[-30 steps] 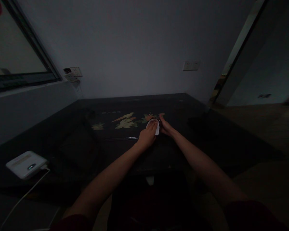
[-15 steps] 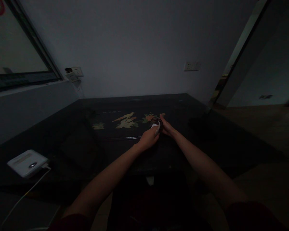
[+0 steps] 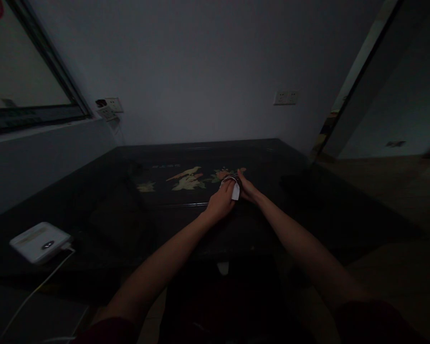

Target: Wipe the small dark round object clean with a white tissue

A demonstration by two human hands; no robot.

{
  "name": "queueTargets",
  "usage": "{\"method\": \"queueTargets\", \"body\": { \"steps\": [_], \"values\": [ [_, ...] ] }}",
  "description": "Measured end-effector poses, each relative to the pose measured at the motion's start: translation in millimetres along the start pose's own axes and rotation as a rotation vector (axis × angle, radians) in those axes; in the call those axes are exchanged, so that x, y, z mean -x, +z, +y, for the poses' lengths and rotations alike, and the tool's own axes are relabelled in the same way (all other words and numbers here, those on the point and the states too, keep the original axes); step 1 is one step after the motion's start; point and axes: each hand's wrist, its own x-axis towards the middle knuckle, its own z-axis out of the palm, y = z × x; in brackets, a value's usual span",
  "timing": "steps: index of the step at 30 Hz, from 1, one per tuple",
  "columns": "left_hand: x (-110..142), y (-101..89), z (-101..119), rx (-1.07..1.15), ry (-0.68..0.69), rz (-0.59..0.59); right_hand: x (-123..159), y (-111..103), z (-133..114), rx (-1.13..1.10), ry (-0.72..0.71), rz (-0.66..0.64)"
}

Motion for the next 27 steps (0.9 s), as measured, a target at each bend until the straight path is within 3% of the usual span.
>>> {"method": "queueTargets", "body": {
  "steps": [8, 14, 21, 27],
  "values": [
    [3.4, -4.1, 6.9, -0.169, -0.045, -0.033, 1.6, 0.1, -1.0, -0.004, 0.003, 0.035],
    [5.7, -7.7, 10.2, -0.174, -0.054, -0.071, 1.3, 0.3, -1.3, -0.014, 0.001, 0.028],
    [-0.4, 0.0, -0.7, 0.151, -0.084, -0.031, -1.9, -4.4, 2.5, 0.014, 0.011, -0.004],
    [-4.8, 10.3, -8.2, 0.452, -0.021, 0.049, -2.5, -3.7, 2.1, 0.02, 0.038, 0.045]
  ]
}}
